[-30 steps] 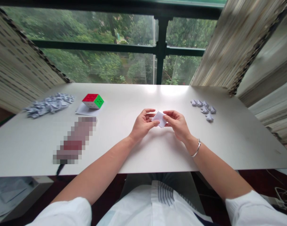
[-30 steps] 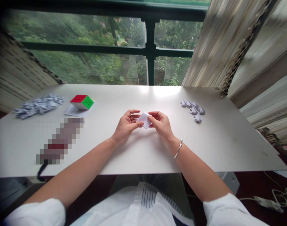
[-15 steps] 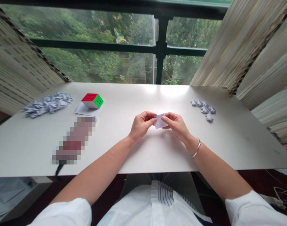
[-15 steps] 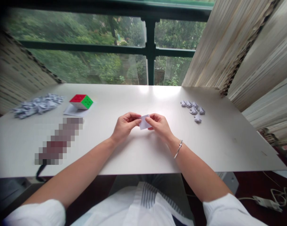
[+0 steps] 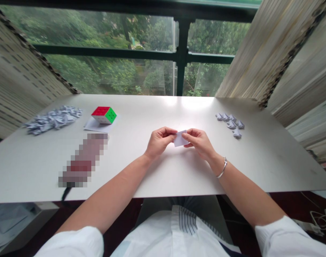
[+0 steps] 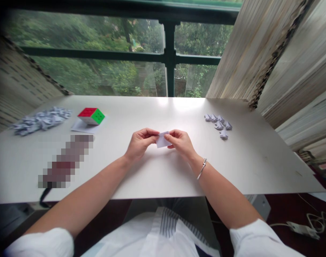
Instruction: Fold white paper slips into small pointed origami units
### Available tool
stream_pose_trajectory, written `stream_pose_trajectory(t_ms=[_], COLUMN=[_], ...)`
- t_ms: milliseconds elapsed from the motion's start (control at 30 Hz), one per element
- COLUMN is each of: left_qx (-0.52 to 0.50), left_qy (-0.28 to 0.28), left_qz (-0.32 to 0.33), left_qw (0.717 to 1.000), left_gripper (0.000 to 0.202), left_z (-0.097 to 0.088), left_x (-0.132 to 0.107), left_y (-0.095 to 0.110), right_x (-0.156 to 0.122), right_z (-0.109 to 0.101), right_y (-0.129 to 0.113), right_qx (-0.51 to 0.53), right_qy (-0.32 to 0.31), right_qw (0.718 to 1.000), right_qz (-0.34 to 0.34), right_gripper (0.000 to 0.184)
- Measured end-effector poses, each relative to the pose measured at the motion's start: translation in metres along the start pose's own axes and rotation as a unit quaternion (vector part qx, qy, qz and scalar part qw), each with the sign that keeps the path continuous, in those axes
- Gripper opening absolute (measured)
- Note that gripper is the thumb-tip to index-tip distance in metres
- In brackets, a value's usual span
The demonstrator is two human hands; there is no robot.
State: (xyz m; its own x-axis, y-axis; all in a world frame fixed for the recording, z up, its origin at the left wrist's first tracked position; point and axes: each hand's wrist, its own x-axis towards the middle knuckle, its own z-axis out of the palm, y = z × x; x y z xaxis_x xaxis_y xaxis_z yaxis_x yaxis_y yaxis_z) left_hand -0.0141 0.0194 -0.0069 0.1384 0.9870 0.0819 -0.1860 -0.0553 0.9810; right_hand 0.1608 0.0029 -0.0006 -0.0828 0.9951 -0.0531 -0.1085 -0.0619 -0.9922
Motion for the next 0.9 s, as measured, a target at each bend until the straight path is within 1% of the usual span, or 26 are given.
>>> stream_pose_trajectory(t_ms=[233,467,533,633,767,900], left_qx=[0.007,-0.002,-0.007,-0.009,0.021,0.039], left_qy=[0.010,0.019,0.013,-0.008,-0.020,-0.042], left_qz=[-0.004,-0.012,-0.021,-0.030,-0.021,-0.022], left_qw=[1.000,1.000,1.000,0.999,0.999,0.998], left_gripper=[0.018,0.021,0.026,0.034,0.030,0.026], left_z=[-0.002,-0.002,-0.001,0.000,0.001,0.001], left_x=[0.002,0.003,0.003,0.001,0.000,-0.001], left_y=[0.002,0.000,-0.002,-0.005,-0.007,-0.005], right_x=[0.001,0.001,0.001,-0.001,-0.002,-0.003], right_z=[-0.002,0.000,0.001,0.004,0.007,0.009], right_y=[0.001,0.003,0.004,0.006,0.009,0.010], right_qx=[0.000,-0.009,-0.011,-0.035,-0.085,-0.101], right_qy=[-0.013,0.001,0.003,-0.011,-0.026,-0.032], right_qw=[1.000,1.000,1.000,0.999,0.995,0.994], right_qz=[0.019,-0.012,-0.016,-0.028,-0.046,-0.035], right_gripper=[0.038,0.039,0.038,0.037,0.038,0.037])
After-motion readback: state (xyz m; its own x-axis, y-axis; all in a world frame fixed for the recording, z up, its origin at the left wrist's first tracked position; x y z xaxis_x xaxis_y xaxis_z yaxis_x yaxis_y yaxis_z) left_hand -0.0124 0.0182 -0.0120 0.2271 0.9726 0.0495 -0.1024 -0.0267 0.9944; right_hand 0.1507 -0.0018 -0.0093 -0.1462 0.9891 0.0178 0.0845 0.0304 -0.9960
